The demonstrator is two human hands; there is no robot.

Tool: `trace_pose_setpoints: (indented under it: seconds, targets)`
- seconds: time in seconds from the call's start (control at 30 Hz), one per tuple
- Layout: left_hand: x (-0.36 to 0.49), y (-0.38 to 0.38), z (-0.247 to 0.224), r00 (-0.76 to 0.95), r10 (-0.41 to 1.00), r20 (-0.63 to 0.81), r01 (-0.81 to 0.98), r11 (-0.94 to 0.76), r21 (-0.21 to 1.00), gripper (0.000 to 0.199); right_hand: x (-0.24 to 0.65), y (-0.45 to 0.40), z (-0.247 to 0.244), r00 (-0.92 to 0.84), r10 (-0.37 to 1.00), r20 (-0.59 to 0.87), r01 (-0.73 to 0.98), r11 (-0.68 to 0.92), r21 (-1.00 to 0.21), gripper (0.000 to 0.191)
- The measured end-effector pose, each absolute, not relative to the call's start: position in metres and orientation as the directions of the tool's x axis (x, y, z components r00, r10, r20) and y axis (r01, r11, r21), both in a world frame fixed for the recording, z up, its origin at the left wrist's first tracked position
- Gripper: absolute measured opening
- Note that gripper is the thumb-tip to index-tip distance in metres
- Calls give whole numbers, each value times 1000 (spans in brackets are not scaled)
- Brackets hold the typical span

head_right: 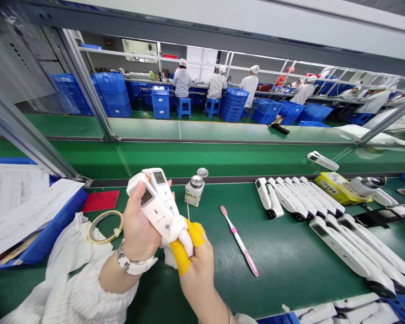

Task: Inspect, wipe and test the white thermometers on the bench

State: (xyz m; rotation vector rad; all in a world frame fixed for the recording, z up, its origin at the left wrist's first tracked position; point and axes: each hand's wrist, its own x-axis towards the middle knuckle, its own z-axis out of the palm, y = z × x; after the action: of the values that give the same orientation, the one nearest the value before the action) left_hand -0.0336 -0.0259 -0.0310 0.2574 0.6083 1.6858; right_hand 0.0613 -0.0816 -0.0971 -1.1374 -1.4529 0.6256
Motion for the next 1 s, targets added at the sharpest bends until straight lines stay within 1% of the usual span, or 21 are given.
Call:
trace_pose_setpoints:
  seconds: [0.13,0.17,0.2,0.3,0.37,0.47,0.57,0.67,0.77,0.83,0.9,1.0]
  targets:
    - [-38,-26,-29,-217,966,-143,-840,-110,532,26,72,-76,-104,32,815,578,286,547,-787,13]
    - [-40,-25,-29,-210,967,-147,-842,-102,530,24,77,-74,-106,27,814,580,286,550,-785,13]
    - [-41,-25,-28,-192,969,-155,-847,-84,525,22,82,-72,-108,31,834,551,280,522,-805,14]
    - [-45,-23,-25,-117,979,-168,-865,-18,502,20,96,-69,-108,105,915,389,251,354,-901,22]
    - [-45,-23,-24,-89,981,-172,-866,9,500,22,101,-70,-107,141,929,343,231,306,-924,26]
    - [-45,-22,-24,-80,976,-201,-864,33,502,23,102,-76,-105,143,924,355,186,327,-926,27]
    - [-43,-22,-26,-77,976,-203,-864,37,502,23,93,-84,-101,122,896,428,147,410,-900,26]
    - [-40,-24,-28,-80,978,-191,-867,26,498,20,80,-89,-93,21,868,496,195,483,-854,22]
    - [-37,-26,-28,-87,976,-200,-873,22,488,21,70,-90,-88,-60,866,496,280,491,-825,19]
    - [-37,-27,-28,-67,980,-189,-875,33,483,21,68,-89,-90,-49,852,522,313,509,-802,19]
    - [-37,-27,-27,-35,985,-171,-878,51,477,21,71,-89,-95,-6,847,531,305,508,-806,19]
    - [-40,-25,-26,17,986,-163,-884,91,458,22,77,-91,-103,95,862,497,171,478,-862,21]
